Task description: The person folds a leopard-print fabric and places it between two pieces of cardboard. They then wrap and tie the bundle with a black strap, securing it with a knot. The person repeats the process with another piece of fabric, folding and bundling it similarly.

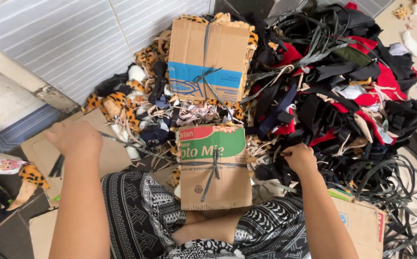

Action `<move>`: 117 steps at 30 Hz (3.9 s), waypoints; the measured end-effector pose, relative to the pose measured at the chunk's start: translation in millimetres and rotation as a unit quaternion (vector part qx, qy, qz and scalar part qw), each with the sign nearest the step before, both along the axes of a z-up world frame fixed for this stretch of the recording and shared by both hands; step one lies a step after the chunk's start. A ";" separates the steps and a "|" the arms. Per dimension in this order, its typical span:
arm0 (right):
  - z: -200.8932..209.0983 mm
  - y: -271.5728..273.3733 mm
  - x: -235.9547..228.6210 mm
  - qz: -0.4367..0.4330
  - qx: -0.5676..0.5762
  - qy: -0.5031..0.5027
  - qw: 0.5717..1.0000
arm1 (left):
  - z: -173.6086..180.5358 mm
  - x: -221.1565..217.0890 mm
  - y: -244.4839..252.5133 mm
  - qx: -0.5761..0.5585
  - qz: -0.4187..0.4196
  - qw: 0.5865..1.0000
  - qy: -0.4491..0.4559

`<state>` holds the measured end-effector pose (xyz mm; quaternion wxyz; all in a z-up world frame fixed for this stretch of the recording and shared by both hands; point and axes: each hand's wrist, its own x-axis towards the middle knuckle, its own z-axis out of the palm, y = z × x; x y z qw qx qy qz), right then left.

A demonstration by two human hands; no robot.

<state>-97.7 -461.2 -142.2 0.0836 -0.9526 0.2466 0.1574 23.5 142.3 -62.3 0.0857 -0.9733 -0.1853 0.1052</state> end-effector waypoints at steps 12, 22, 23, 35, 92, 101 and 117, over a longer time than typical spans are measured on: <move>66.8 135.4 162.4 -0.018 0.458 -0.216 0.862 | -22.6 86.8 -158.1 -0.654 -0.044 0.737 -0.166; 64.5 159.7 217.3 -0.086 0.441 -0.308 0.839 | -2.2 131.2 -211.9 -0.761 0.143 0.623 -0.109; 72.7 161.9 220.1 -0.066 0.443 -0.337 0.828 | 9.6 132.5 -210.5 -0.768 0.120 0.618 -0.119; 191.9 138.1 59.8 0.054 0.501 -0.446 0.739 | 150.7 -7.7 -180.8 -0.720 -0.119 0.629 -0.266; 164.4 178.6 20.8 0.054 0.149 0.177 0.971 | -279.2 37.5 -65.3 -0.623 0.469 0.566 -0.269; 166.1 179.8 17.6 0.040 0.153 0.170 0.973 | -151.5 12.9 -47.6 -0.714 0.390 0.495 -0.305; 190.1 192.0 15.1 0.015 0.212 0.167 0.963 | -273.3 31.2 -79.2 -0.618 0.306 0.712 -0.132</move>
